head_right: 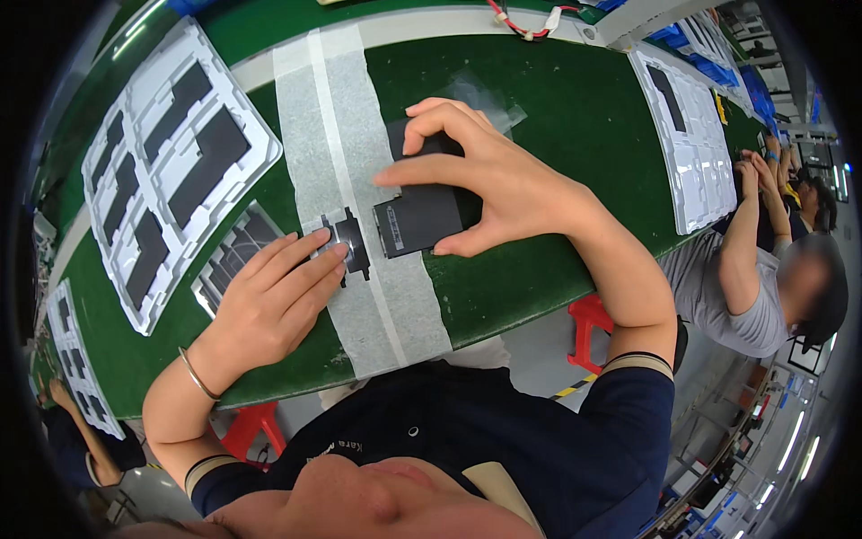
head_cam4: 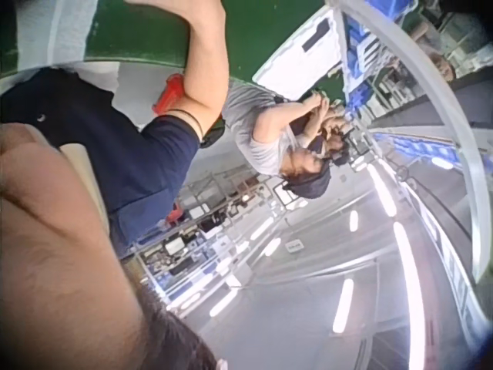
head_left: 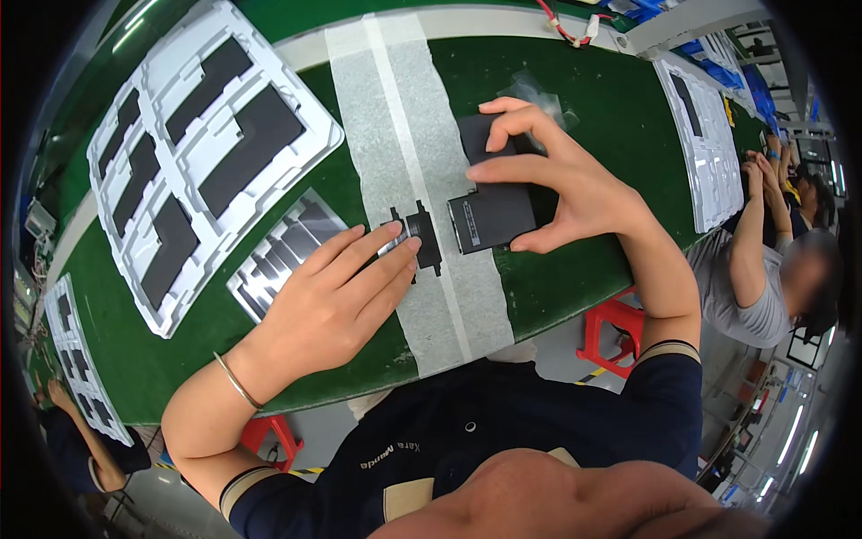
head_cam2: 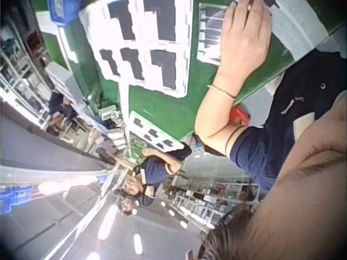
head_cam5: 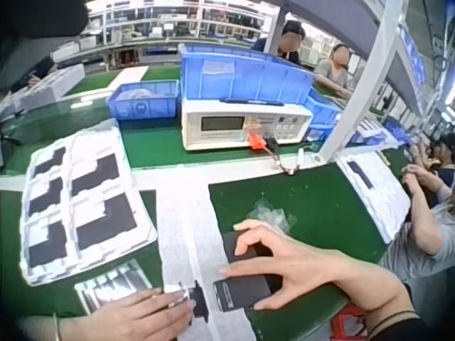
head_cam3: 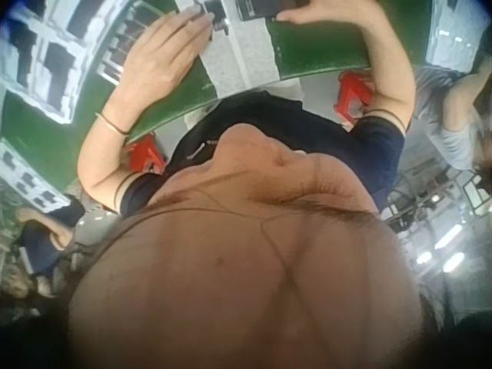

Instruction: Manually assembling small black plastic housing components for electronics at a factory workbench.

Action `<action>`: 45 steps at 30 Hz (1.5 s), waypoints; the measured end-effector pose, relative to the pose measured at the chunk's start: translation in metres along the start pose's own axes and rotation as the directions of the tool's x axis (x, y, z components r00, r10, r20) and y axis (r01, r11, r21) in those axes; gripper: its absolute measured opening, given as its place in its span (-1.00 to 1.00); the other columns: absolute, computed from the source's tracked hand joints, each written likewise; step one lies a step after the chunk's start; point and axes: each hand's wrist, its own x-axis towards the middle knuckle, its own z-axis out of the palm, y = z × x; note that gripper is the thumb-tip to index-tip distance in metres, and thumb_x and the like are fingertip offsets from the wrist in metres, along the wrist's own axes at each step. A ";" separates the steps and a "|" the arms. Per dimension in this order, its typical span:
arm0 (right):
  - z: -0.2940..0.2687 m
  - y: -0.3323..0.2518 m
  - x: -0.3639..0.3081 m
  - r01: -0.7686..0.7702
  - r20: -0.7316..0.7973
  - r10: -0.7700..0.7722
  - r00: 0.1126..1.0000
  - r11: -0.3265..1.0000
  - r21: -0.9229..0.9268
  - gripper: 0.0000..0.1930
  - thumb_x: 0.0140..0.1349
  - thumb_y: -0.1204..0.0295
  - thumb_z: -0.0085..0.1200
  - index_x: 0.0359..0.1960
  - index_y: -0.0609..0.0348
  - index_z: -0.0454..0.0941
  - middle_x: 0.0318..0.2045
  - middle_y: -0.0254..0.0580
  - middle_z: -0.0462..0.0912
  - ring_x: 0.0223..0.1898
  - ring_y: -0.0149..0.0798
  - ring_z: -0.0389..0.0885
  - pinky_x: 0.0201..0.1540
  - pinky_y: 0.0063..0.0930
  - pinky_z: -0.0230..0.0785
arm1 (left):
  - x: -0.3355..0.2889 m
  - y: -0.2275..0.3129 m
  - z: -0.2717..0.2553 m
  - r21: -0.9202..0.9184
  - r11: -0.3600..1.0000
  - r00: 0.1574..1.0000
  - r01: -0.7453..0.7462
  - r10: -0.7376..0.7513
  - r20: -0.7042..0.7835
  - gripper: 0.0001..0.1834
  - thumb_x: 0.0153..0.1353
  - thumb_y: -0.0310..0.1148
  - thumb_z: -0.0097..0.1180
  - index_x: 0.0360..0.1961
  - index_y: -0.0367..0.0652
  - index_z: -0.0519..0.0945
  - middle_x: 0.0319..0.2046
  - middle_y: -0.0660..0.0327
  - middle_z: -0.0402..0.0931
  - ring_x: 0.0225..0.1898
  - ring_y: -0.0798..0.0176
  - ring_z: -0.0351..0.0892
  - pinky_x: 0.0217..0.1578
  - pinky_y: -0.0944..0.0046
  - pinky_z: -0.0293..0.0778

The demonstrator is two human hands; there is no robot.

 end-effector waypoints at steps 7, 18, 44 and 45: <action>-0.002 -0.002 -0.001 -0.068 0.140 0.090 0.986 0.986 -0.151 -0.27 -0.52 0.30 0.39 -0.07 -0.14 0.50 0.00 -0.19 0.27 0.21 0.08 0.07 0.17 0.04 -0.02 | 0.001 0.000 -0.002 -0.043 0.999 0.999 0.027 -0.026 0.033 -0.70 -0.10 -0.54 0.09 -0.25 -0.32 0.55 -0.07 0.08 0.45 0.02 0.06 0.42 -0.01 0.09 0.36; -0.003 -0.002 -0.001 0.050 0.162 -0.034 0.986 0.994 -0.099 -0.66 -0.16 0.12 0.23 -0.34 -0.02 0.65 -0.18 -0.18 0.37 0.13 0.31 0.16 0.08 0.15 0.03 | 0.005 0.007 -0.003 -0.059 0.993 0.983 0.102 -0.091 0.160 -0.75 -0.02 -0.46 0.08 -0.25 -0.22 0.56 0.00 0.16 0.44 0.07 0.16 0.37 0.10 0.05 0.16; 0.016 -0.003 -0.003 0.048 0.079 -0.051 0.996 0.998 0.036 -0.63 -0.28 0.22 0.30 -0.32 -0.07 0.66 -0.22 -0.24 0.35 0.06 0.41 0.19 0.03 0.29 0.14 | 0.005 0.014 0.004 -0.128 0.973 0.976 0.191 -0.173 0.134 -0.83 -0.06 -0.41 0.21 -0.38 -0.07 0.56 -0.08 0.32 0.50 -0.01 0.25 0.44 0.05 0.08 0.25; 0.015 -0.003 -0.003 0.047 0.086 -0.049 0.995 0.999 0.027 -0.63 -0.28 0.21 0.30 -0.32 -0.08 0.66 -0.22 -0.24 0.34 0.06 0.41 0.19 0.03 0.29 0.14 | 0.006 0.014 0.003 -0.129 0.973 0.975 0.190 -0.172 0.138 -0.83 -0.07 -0.41 0.21 -0.37 -0.06 0.56 -0.07 0.32 0.50 -0.01 0.25 0.44 0.04 0.07 0.25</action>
